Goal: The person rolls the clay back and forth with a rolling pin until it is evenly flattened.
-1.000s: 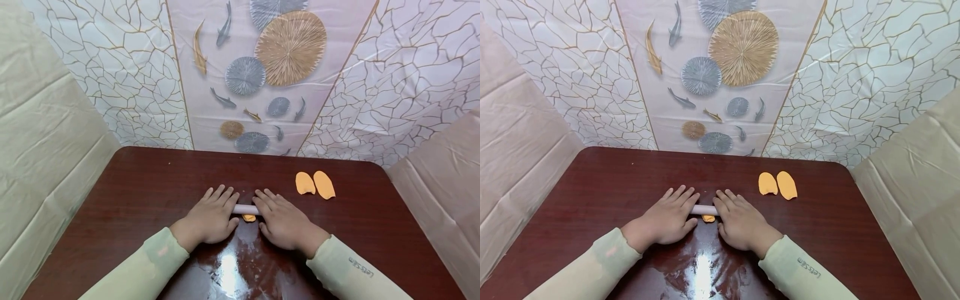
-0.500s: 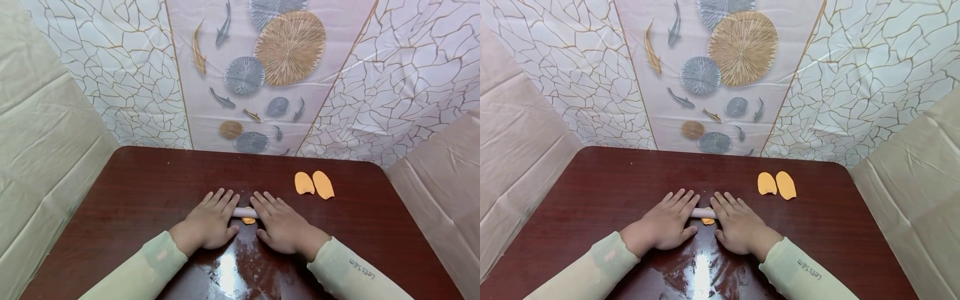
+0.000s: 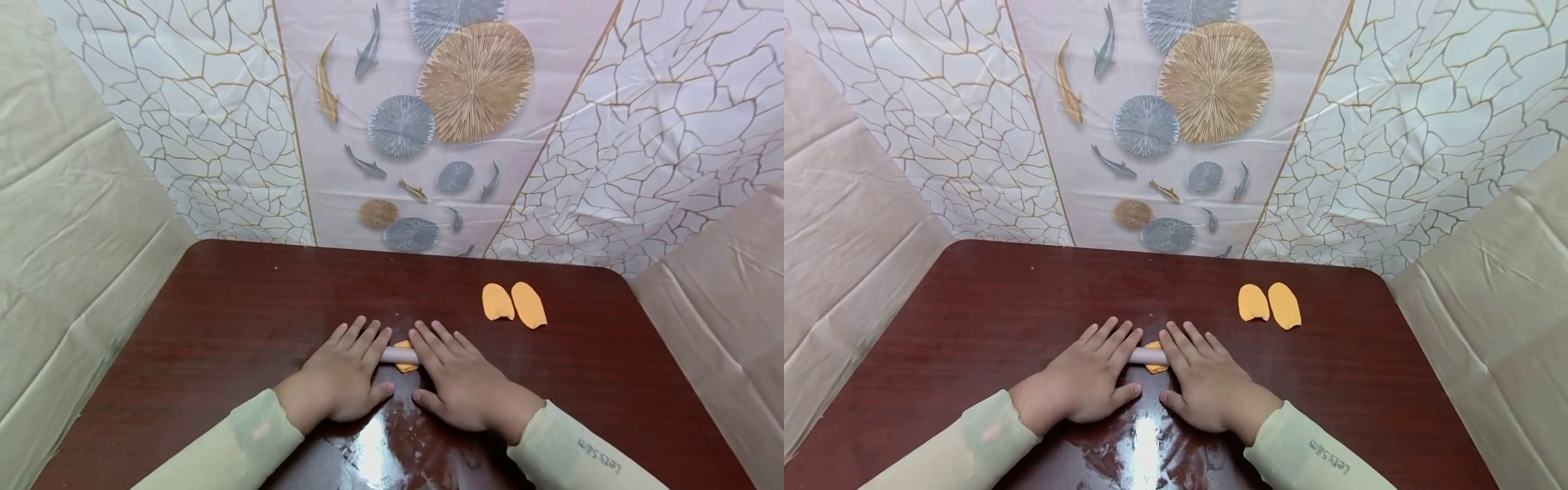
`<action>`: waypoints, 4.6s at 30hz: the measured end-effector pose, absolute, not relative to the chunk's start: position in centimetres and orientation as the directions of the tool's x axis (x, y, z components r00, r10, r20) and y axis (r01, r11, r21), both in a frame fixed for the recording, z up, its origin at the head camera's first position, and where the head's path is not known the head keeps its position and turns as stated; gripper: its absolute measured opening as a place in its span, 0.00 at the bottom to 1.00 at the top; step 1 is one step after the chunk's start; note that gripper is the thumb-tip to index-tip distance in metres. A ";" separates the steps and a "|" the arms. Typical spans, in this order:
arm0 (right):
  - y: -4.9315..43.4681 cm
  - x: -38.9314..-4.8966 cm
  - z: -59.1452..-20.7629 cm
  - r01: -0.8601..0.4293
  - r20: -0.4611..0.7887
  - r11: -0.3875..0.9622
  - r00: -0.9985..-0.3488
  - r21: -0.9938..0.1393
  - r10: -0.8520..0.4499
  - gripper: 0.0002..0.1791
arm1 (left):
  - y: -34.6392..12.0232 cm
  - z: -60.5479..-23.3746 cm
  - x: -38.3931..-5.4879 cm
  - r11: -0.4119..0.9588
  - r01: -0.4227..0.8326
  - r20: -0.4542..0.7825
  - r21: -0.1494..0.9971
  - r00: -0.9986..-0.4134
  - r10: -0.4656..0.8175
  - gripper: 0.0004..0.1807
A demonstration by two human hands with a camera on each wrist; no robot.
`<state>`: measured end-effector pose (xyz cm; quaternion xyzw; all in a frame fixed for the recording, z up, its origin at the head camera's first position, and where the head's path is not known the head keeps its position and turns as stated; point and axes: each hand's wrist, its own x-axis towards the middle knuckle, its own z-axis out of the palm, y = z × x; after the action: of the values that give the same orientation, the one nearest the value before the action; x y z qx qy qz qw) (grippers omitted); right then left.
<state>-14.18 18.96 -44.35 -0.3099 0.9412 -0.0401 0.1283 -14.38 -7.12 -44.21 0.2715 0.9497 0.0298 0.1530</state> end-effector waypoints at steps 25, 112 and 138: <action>19.3 -11.5 -44.4 -0.596 -0.188 0.785 -0.762 -0.170 -0.620 0.50 | -7.5 -44.5 -11.2 0.828 0.555 -0.259 0.077 -0.791 0.554 0.54; 17.9 -16.1 -44.6 -0.469 -0.202 0.874 -0.851 -0.128 -0.486 0.49 | -6.5 -44.8 -16.0 0.875 0.435 -0.239 0.214 -0.845 0.479 0.61; 17.6 -19.5 -45.1 -0.408 -0.224 0.895 -0.869 -0.179 -0.441 0.47 | -5.9 -46.0 -19.5 0.897 0.352 -0.212 0.269 -0.886 0.411 0.39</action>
<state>-19.52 17.61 -45.12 -0.2199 0.9647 -0.0629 0.1303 -19.46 -5.93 -46.01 0.1977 0.9647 0.1122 0.1330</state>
